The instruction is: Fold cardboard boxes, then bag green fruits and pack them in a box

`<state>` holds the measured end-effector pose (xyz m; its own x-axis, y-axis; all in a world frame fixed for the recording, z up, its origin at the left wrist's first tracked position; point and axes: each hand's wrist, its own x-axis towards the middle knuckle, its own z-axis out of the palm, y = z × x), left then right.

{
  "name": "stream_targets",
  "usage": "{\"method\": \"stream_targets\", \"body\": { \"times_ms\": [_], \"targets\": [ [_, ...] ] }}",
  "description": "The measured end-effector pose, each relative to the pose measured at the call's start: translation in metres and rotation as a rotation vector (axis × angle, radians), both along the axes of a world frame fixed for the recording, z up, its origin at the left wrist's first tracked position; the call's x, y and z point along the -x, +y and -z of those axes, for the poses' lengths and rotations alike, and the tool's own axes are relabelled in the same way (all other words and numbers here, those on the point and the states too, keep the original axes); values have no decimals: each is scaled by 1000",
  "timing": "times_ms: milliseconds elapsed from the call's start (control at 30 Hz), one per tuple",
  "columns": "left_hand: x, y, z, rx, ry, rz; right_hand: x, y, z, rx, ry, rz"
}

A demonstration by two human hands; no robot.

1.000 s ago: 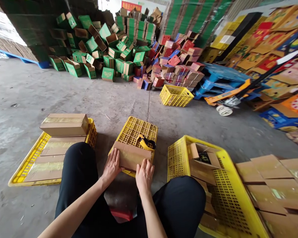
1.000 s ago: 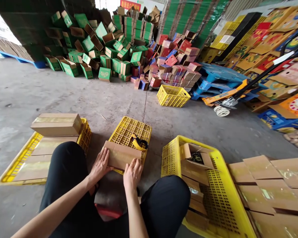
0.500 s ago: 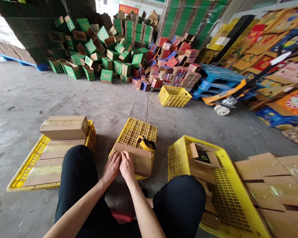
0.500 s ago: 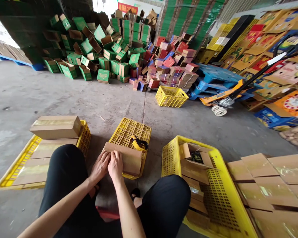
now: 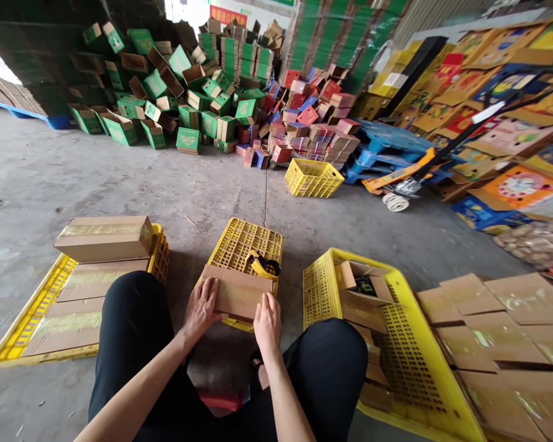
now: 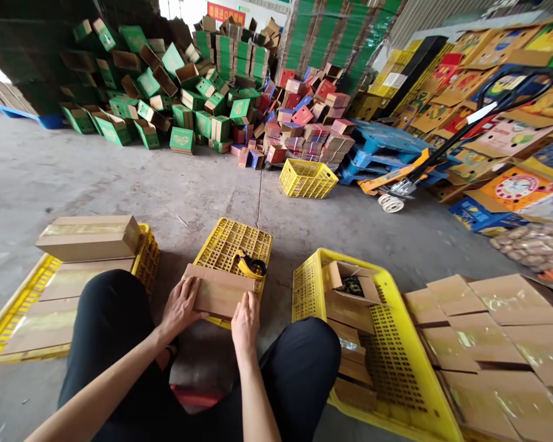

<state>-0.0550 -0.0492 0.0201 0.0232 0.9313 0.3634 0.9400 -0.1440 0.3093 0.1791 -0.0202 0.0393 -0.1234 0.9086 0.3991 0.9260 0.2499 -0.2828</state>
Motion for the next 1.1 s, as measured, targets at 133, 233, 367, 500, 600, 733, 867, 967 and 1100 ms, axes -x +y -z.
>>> {"method": "stream_targets", "body": {
  "times_ms": [133, 233, 367, 500, 600, 733, 867, 967, 1100],
  "targets": [
    [-23, 2, -2, 10, 32, -18, 9, -4, 0, 13, -51, 11],
    [-54, 5, -8, 45, 7, 90, 14, -5, -2, 20, -89, 16],
    [-95, 10, -17, 122, -40, 281, 12, -4, -2, 12, -109, 27],
    [-96, 16, -19, 184, -81, 357, 10, -3, 0, -6, -125, 25],
    [-65, 17, -17, 169, -57, 286, 11, -3, 1, -24, -133, 32],
    [-5, 10, -13, 163, 31, 229, 11, -5, 1, -27, -122, 36],
    [33, -3, 0, 125, 68, 146, 12, -7, 5, -19, -99, 51],
    [30, -10, 15, 36, 37, 103, 16, -13, 10, -5, -98, 93],
    [12, -13, 27, -62, 26, 80, 37, -27, 16, 31, -103, 68]
  ]
}}
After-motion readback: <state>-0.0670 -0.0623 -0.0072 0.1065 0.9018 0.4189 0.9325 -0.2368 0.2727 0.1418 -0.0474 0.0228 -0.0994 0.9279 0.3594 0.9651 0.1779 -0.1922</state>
